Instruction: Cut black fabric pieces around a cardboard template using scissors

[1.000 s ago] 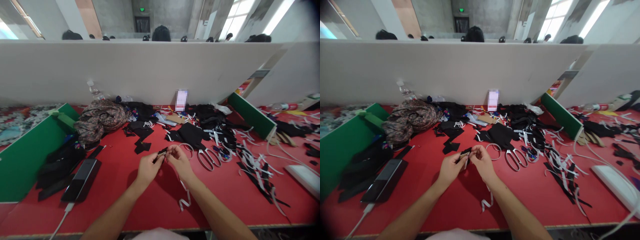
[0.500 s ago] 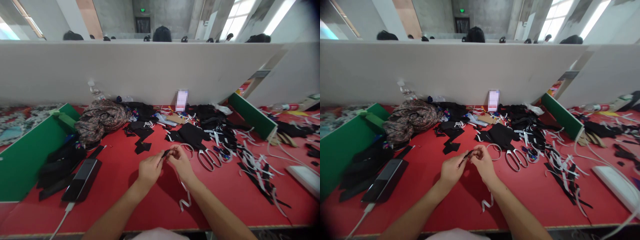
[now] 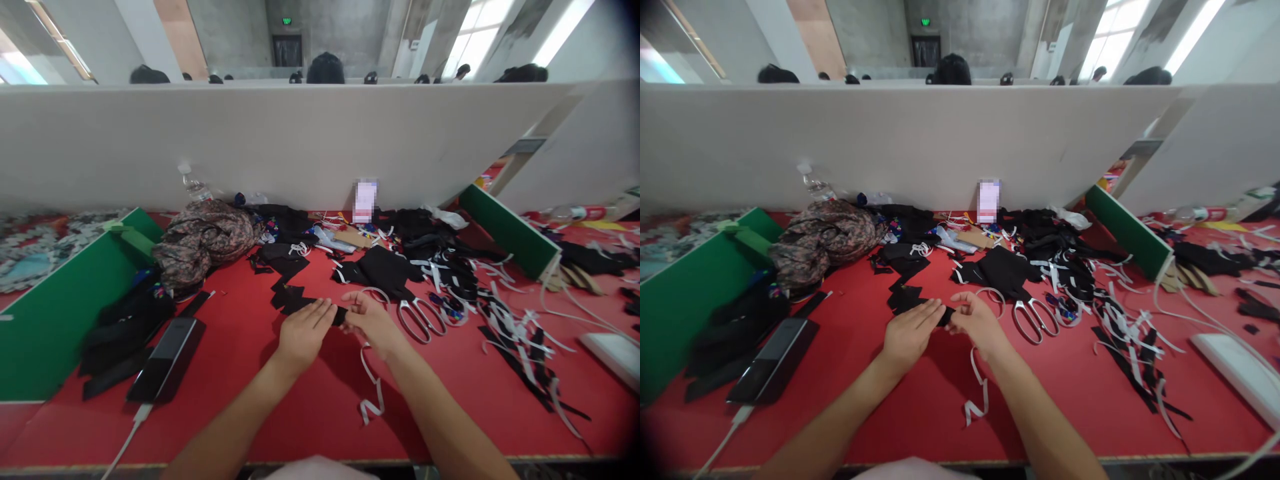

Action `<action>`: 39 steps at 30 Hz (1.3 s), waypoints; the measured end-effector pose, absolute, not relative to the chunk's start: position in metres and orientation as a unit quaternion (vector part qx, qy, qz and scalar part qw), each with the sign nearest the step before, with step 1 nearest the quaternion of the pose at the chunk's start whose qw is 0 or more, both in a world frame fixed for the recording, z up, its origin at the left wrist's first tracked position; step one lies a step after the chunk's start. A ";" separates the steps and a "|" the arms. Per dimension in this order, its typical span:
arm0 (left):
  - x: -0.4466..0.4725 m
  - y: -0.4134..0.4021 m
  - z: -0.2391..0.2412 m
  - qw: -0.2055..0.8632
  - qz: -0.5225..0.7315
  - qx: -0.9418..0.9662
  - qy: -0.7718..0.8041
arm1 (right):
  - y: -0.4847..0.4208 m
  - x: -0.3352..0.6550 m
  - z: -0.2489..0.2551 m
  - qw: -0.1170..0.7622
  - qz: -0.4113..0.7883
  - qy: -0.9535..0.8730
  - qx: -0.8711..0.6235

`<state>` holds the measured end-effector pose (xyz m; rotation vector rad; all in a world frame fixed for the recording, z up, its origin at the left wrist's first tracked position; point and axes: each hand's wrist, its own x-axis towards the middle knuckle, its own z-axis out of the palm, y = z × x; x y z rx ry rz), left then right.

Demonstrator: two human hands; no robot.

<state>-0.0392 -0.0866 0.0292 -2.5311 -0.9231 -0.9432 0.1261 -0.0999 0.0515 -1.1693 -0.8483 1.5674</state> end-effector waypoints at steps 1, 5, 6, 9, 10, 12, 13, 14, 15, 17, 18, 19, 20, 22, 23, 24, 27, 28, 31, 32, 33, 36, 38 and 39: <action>-0.039 -0.086 0.029 0.144 -0.323 -0.879 -0.319 | -0.100 0.129 0.053 0.475 0.661 -0.337 -0.473; -0.038 -0.085 0.027 0.125 -0.324 -0.880 -0.323 | -0.099 0.137 0.057 0.463 0.700 -0.307 -0.448; -0.038 -0.085 0.028 0.106 -0.329 -0.879 -0.330 | -0.098 0.137 0.058 0.471 0.701 -0.304 -0.442; -0.040 -0.085 0.034 -0.006 -0.356 -0.845 -0.399 | -0.099 0.136 0.062 0.539 0.671 -0.294 -0.415; -0.041 -0.085 0.037 -0.060 -0.363 -0.822 -0.434 | -0.099 0.135 0.064 0.565 0.652 -0.297 -0.409; -0.042 -0.085 0.044 -0.181 -0.364 -0.767 -0.496 | -0.100 0.133 0.065 0.596 0.612 -0.319 -0.411; -0.043 -0.085 0.047 -0.243 -0.362 -0.738 -0.515 | -0.100 0.131 0.064 0.594 0.599 -0.336 -0.418; -0.043 -0.085 0.049 -0.305 -0.359 -0.712 -0.521 | -0.101 0.129 0.063 0.582 0.593 -0.358 -0.425; -0.042 -0.085 0.051 -0.362 -0.359 -0.687 -0.518 | -0.101 0.126 0.062 0.566 0.591 -0.382 -0.430; -0.041 -0.086 0.053 -0.445 -0.363 -0.646 -0.503 | -0.102 0.122 0.059 0.530 0.592 -0.420 -0.438; -0.041 -0.086 0.054 -0.465 -0.362 -0.637 -0.498 | -0.102 0.120 0.057 0.516 0.594 -0.430 -0.443; -0.040 -0.087 0.054 -0.466 -0.358 -0.637 -0.498 | -0.102 0.118 0.055 0.508 0.595 -0.431 -0.449; -0.039 -0.088 0.054 -0.454 -0.352 -0.647 -0.502 | -0.102 0.116 0.053 0.503 0.599 -0.425 -0.456; -0.038 -0.091 0.054 -0.404 -0.345 -0.679 -0.506 | -0.101 0.115 0.050 0.498 0.610 -0.403 -0.466; -0.037 -0.092 0.053 -0.373 -0.345 -0.697 -0.506 | -0.101 0.114 0.049 0.497 0.616 -0.393 -0.468; -0.037 -0.094 0.052 -0.341 -0.345 -0.715 -0.504 | -0.101 0.114 0.048 0.498 0.621 -0.384 -0.468; -0.036 -0.095 0.046 -0.241 -0.344 -0.760 -0.496 | -0.101 0.115 0.047 0.494 0.636 -0.360 -0.470; -0.036 -0.095 0.043 -0.204 -0.344 -0.775 -0.490 | -0.101 0.115 0.048 0.491 0.641 -0.351 -0.473; -0.036 -0.093 0.035 -0.093 -0.353 -0.815 -0.451 | -0.100 0.116 0.048 0.477 0.659 -0.330 -0.480; -0.036 -0.093 0.033 -0.062 -0.355 -0.825 -0.436 | -0.100 0.117 0.048 0.472 0.663 -0.326 -0.480; -0.036 -0.092 0.032 -0.036 -0.354 -0.833 -0.423 | -0.099 0.117 0.048 0.468 0.667 -0.325 -0.480; -0.037 -0.092 0.031 0.007 -0.344 -0.849 -0.401 | -0.098 0.118 0.046 0.464 0.671 -0.324 -0.479; -0.038 -0.091 0.031 0.010 -0.340 -0.852 -0.398 | -0.098 0.119 0.045 0.465 0.670 -0.324 -0.479; -0.038 -0.091 0.031 0.003 -0.341 -0.850 -0.403 | -0.098 0.119 0.044 0.466 0.670 -0.324 -0.479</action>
